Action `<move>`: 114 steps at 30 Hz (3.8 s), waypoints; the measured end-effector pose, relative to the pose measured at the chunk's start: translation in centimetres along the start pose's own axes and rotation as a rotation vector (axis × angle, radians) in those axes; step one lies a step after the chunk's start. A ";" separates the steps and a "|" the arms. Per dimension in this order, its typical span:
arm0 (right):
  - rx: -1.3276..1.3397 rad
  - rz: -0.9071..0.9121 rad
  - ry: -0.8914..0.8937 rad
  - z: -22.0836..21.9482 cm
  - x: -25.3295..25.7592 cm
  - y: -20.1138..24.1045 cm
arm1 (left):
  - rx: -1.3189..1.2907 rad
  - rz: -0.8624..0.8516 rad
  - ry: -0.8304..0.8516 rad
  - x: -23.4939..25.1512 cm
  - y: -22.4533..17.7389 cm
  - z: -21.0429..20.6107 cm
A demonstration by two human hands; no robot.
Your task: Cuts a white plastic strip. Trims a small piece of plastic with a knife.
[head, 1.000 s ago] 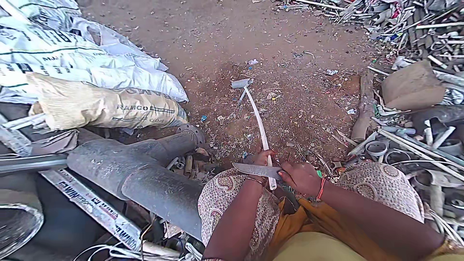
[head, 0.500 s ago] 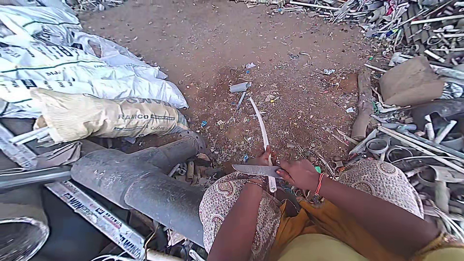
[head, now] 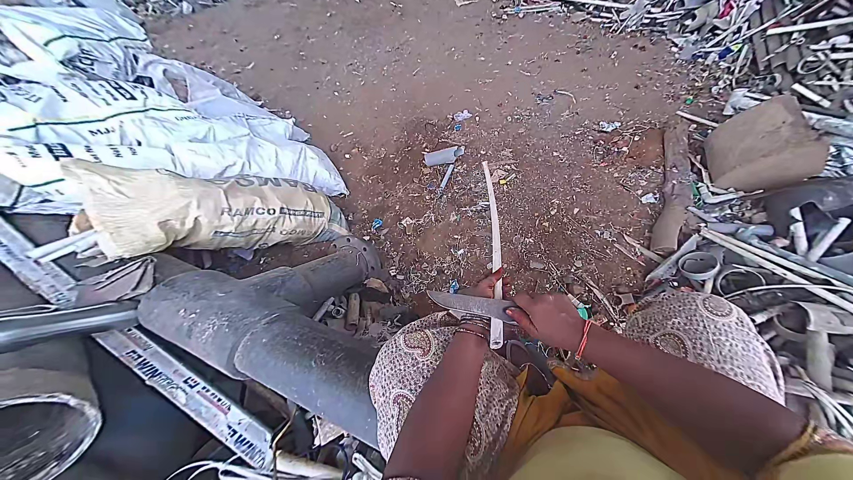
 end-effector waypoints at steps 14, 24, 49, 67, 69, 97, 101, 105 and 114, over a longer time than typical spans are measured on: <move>0.005 0.131 -0.110 0.4 -0.4 0.5 | -0.100 -0.033 -0.108 -0.2 -0.4 1.4; 0.063 0.036 0.002 0.0 0.2 -0.3 | -0.129 0.000 -0.076 -0.2 0.1 0.6; 0.204 -0.017 -0.028 0.3 0.2 -0.4 | -0.353 0.012 0.040 0.5 0.4 0.3; 0.220 0.133 -0.179 0.7 -1.1 0.9 | -0.257 0.009 -0.002 0.5 -0.3 0.8; 0.229 0.065 -0.135 0.6 -0.6 0.1 | -0.314 0.020 -0.022 0.6 0.1 0.9; -0.056 0.466 -0.461 1.8 -2.0 2.5 | 0.111 0.035 -0.067 -0.2 -1.1 0.8; 0.044 0.253 -0.371 2.3 -0.9 0.5 | 0.098 0.018 -0.081 -1.2 -0.9 0.3; -0.002 0.169 -0.239 1.5 -0.5 0.5 | 0.117 -0.059 -0.048 -0.6 -0.7 0.5; 0.033 0.115 -0.084 0.9 0.2 -0.3 | 0.217 -0.074 -0.032 0.2 -0.8 0.8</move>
Point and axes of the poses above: each hand's wrist, its own x-axis towards the middle knuckle, its own z-axis out of the back of the hand, y = z × x, the point moved 10 cm from there along x, towards the middle knuckle, and after that the axes turned 14 degrees about y, right-handed, at the moved point
